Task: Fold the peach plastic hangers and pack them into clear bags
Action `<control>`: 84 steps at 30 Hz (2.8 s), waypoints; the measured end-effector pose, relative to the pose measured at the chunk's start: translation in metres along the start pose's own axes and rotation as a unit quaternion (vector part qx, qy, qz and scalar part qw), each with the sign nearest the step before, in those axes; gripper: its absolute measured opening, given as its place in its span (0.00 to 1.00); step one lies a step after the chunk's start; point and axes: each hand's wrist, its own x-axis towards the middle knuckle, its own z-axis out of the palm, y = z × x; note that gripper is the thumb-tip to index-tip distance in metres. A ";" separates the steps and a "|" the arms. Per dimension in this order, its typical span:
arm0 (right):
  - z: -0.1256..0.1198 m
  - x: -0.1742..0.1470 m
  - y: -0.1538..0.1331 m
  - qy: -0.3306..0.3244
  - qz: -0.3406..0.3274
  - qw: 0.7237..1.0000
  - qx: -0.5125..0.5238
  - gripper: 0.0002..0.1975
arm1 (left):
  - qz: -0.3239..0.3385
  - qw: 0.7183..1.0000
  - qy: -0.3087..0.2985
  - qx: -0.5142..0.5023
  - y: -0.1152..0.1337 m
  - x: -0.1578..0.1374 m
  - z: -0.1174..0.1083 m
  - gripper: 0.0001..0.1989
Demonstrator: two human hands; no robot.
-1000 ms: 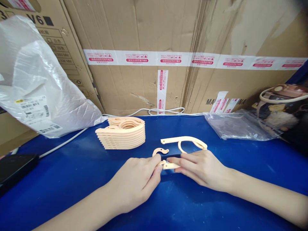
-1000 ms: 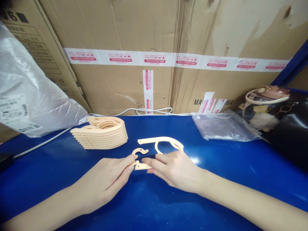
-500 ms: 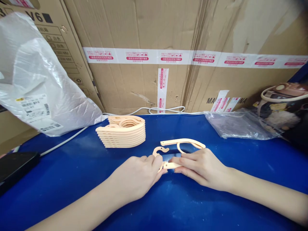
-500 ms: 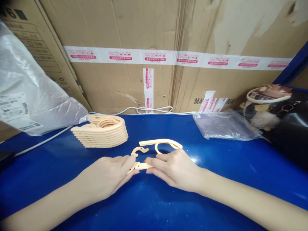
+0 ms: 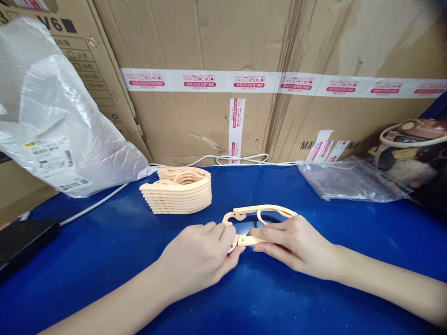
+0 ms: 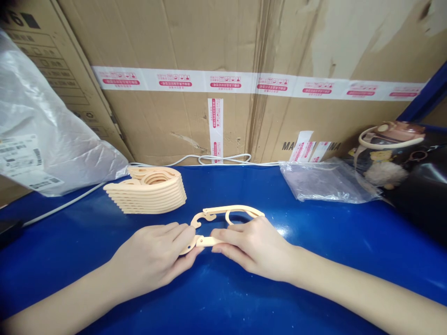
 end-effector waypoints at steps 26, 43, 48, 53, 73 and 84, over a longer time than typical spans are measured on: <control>0.003 -0.001 0.001 0.005 -0.013 0.999 -0.042 0.17 | -0.006 0.999 0.039 -0.033 0.001 -0.001 0.003 0.17; 0.000 -0.001 0.001 0.131 -0.085 0.978 -0.135 0.14 | 0.017 0.994 -0.023 -0.107 0.000 -0.003 0.000 0.13; -0.008 0.000 0.005 0.214 -0.047 0.966 -0.134 0.08 | 0.015 0.996 -0.024 -0.090 -0.004 -0.002 -0.001 0.15; -0.011 0.001 0.012 0.196 0.035 0.969 -0.147 0.10 | 0.024 0.995 -0.045 -0.087 -0.004 -0.003 -0.001 0.15; -0.012 0.002 0.025 0.121 0.126 0.982 -0.069 0.14 | 0.079 0.967 -0.077 -0.228 -0.011 0.002 -0.011 0.12; -0.012 0.003 0.028 0.110 0.133 0.975 -0.138 0.11 | -0.034 0.957 -0.097 -0.270 -0.017 -0.005 0.005 0.22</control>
